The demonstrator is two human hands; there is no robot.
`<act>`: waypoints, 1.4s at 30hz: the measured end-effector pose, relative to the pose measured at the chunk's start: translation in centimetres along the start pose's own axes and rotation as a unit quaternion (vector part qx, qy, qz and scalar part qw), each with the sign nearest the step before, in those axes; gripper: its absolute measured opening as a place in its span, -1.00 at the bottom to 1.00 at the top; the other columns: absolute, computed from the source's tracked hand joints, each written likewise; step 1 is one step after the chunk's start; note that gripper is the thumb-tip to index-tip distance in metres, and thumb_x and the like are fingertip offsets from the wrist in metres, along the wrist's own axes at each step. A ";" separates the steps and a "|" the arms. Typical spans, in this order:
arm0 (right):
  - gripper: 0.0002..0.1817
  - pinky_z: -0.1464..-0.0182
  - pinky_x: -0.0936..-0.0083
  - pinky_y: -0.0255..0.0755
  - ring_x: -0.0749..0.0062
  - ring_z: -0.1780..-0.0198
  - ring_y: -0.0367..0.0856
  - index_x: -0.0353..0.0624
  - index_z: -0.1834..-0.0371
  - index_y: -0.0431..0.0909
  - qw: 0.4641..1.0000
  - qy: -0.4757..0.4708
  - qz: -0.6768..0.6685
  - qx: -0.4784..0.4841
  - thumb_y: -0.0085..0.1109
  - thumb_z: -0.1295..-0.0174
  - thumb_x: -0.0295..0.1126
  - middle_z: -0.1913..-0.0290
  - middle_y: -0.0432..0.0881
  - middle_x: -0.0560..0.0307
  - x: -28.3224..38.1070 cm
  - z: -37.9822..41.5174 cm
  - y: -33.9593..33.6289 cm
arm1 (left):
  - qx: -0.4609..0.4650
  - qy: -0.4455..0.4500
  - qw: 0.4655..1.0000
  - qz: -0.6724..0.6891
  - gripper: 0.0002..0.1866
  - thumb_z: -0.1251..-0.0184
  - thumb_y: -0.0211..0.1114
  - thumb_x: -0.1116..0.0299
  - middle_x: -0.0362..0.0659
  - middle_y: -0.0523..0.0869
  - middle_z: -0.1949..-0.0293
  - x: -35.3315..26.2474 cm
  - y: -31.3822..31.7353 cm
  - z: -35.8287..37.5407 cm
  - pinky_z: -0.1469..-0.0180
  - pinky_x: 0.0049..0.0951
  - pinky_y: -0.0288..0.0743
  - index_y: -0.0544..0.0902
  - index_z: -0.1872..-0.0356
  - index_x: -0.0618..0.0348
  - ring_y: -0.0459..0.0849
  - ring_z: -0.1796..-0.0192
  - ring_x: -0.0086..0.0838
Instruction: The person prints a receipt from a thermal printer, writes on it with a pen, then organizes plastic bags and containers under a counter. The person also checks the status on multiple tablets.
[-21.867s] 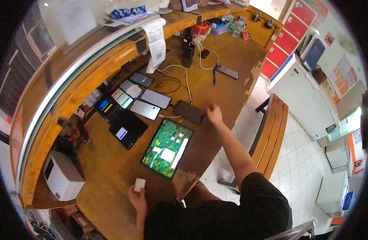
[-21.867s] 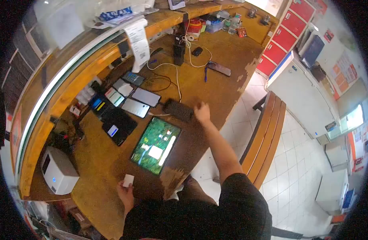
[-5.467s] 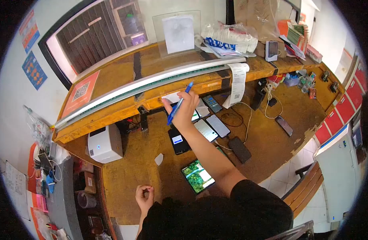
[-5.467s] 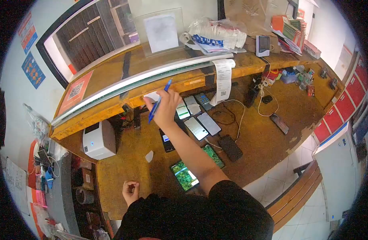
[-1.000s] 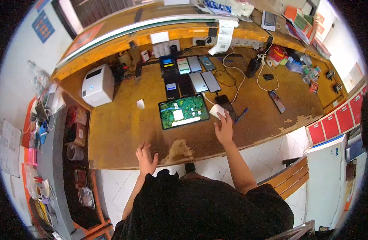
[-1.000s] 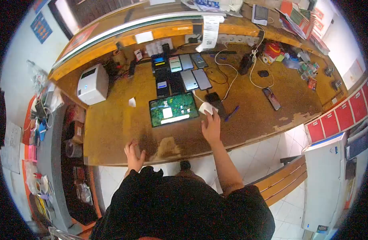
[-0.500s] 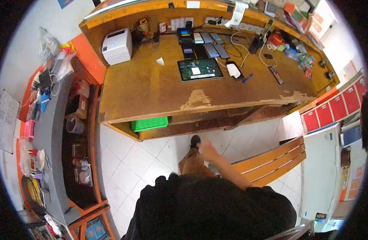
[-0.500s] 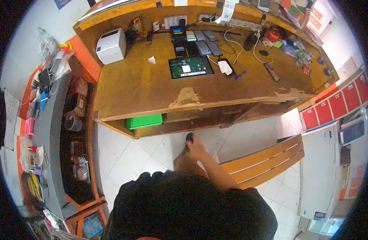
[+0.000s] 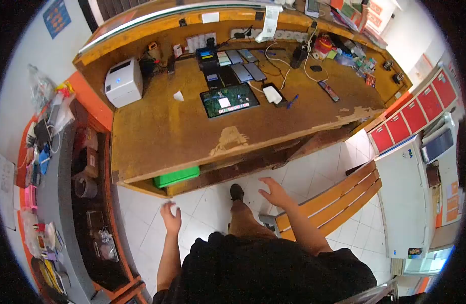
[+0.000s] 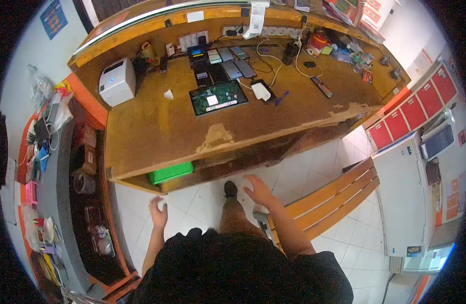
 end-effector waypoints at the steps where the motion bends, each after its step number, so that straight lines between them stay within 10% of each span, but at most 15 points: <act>1: -0.53 -0.14 0.35 0.22 0.06 -0.11 0.32 -0.22 -0.06 0.32 1.000 -0.002 0.000 -0.001 0.12 -0.07 -0.33 -0.03 0.40 -0.11 0.0 -1.9 -1.0 | -0.046 -0.014 0.999 -0.004 -0.70 0.07 0.22 0.51 0.06 0.44 0.11 -1.4 -0.6 -3.5 -0.10 -0.16 0.18 0.46 0.22 0.21 0.32 -0.05 -0.05; 7: -0.69 -0.10 0.27 0.20 0.01 -0.08 0.32 -0.21 0.16 0.36 0.983 -0.098 -0.008 -0.156 0.14 -0.05 -0.35 -0.05 0.40 -0.09 0.8 -18.9 -7.4 | -0.088 -0.027 0.989 -0.116 -0.62 0.03 0.22 0.41 0.09 0.36 -0.05 -3.9 1.8 -22.3 -0.20 -0.07 0.06 0.43 0.11 0.19 0.23 -0.16 -0.05; 18: -0.59 -0.19 -0.27 -0.28 0.13 -0.37 -0.06 -0.17 0.34 0.33 0.969 -0.168 0.181 -0.019 -0.05 -0.16 0.02 -0.28 0.14 -0.06 2.2 -47.7 -3.5 | -0.113 -0.298 0.882 -0.347 -0.40 -0.14 0.00 0.05 0.03 0.11 -0.28 -0.8 5.6 -30.1 -0.29 0.07 -0.19 0.25 -0.11 0.30 0.01 -0.33 -0.11; 42: -0.50 -0.15 -0.35 -0.41 0.08 -0.35 -0.11 0.10 -0.04 0.39 0.971 -0.099 0.211 -0.046 0.01 -0.09 0.08 -0.35 -0.05 0.04 2.1 -48.9 -2.5 | -0.088 -0.297 0.873 -0.376 -0.39 -0.08 0.04 0.09 -0.02 0.14 -0.27 -0.3 5.7 -30.7 -0.30 0.02 -0.19 0.22 -0.13 0.24 0.03 -0.33 -0.15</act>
Point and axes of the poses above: each hand's wrist, its own z-axis away from the middle knuckle, its own y-axis out of the palm, x = y × z, the point moved 9 cm from there along -z, towards the middle knuckle
